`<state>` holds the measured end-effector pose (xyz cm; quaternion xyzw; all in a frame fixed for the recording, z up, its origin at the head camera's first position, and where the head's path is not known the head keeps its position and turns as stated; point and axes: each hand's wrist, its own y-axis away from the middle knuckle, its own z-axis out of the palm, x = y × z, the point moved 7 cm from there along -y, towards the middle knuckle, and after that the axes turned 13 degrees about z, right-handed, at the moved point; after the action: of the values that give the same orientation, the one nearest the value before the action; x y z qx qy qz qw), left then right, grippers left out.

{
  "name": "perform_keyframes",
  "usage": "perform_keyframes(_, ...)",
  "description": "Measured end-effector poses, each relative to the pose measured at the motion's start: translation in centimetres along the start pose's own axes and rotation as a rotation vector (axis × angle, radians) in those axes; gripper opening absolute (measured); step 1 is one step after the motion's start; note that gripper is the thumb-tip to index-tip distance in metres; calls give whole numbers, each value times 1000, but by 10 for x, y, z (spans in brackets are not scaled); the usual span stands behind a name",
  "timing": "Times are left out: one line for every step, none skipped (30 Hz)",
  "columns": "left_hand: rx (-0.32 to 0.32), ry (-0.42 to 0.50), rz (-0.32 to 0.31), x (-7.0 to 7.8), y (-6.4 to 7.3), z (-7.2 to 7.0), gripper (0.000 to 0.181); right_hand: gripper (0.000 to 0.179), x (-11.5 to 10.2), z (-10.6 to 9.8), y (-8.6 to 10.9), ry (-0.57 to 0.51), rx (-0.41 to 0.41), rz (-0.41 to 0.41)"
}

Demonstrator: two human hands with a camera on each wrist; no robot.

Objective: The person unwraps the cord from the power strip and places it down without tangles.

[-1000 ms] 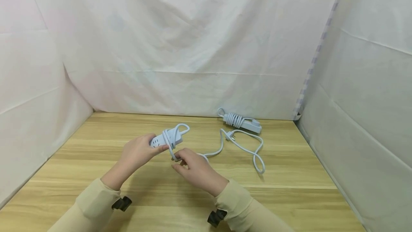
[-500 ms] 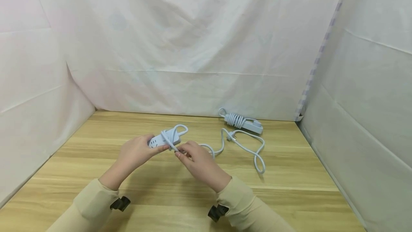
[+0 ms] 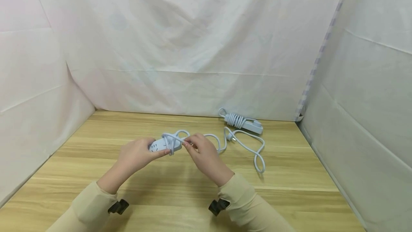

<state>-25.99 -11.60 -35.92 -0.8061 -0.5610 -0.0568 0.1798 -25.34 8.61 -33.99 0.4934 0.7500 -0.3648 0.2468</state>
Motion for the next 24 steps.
perform_keyframes(-1, -1, 7, 1, 0, 0, 73, 16, 1, -2, -1, 1, 10, 3)
perform_keyframes(0, -1, 13, 2, 1, 0, 73, 16, 2, -3, -1, 1, 16, 8)
perform_keyframes(2, -4, 19, 3, 1, 0, 73, 17, 3, -4, -2, 0, 20, 12)
perform_keyframes(3, -5, 25, 3, 2, 0, 72, 17, 4, -5, -2, 2, 25, 14)
perform_keyframes(4, -5, 30, 4, 2, 0, 72, 17, 5, -6, -3, 2, 28, 19)
perform_keyframes(6, -1, 33, 5, 3, 0, 72, 17, 6, -7, -3, 2, 29, 22)
perform_keyframes(7, 1, 35, 5, 3, 0, 72, 16, 8, -8, -4, 5, 31, 25)
perform_keyframes(6, 1, 37, 6, 4, 0, 72, 16, 9, -9, -5, 6, 34, 29)
perform_keyframes(5, -2, 41, 6, 4, 0, 72, 16, 10, -10, -5, 14, 39, 33)
perform_keyframes(5, -4, 47, 7, 5, -1, 73, 16, 11, -11, -6, 21, 44, 40)
perform_keyframes(6, -7, 52, 7, 5, -1, 74, 16, 12, -12, -6, 24, 46, 46)
perform_keyframes(5, -11, 57, 8, 6, -1, 75, 17, 13, -12, -6, 29, 49, 53)
perform_keyframes(7, -15, 64, 8, 6, -2, 75, 17, 15, -13, -6, 32, 50, 59)
perform_keyframes(8, -19, 71, 8, 6, -2, 76, 18, 16, -14, -7, 36, 50, 64)
perform_keyframes(10, -20, 76, 8, 6, -2, 75, 19, 17, -14, -7, 39, 50, 68)
perform_keyframes(12, -17, 80, 8, 7, -2, 75, 19, 18, -15, -7, 38, 47, 73)
perform_keyframes(13, -13, 83, 9, 7, -3, 75, 19, 19, -16, -7, 37, 44, 76)
perform_keyframes(15, -8, 85, 9, 7, -3, 74, 20, 21, -16, -7, 41, 42, 81)
perform_keyframes(17, -3, 88, 9, 8, -4, 74, 20, 22, -16, -7, 42, 39, 88)
perform_keyframes(19, 1, 91, 9, 8, -5, 75, 20, 23, -17, -7, 46, 37, 95)
perform_keyframes(20, 5, 93, 9, 8, -5, 75, 20, 25, -17, -7, 46, 35, 103)
perform_keyframes(23, 10, 94, 9, 8, -6, 75, 20, 26, -18, -7, 48, 35, 111)
perform_keyframes(25, 14, 93, 9, 8, -6, 74, 20, 27, -18, -6, 51, 35, 117)
perform_keyframes(29, 20, 91, 9, 8, -7, 74, 20, 28, -18, -6, 57, 36, 124)
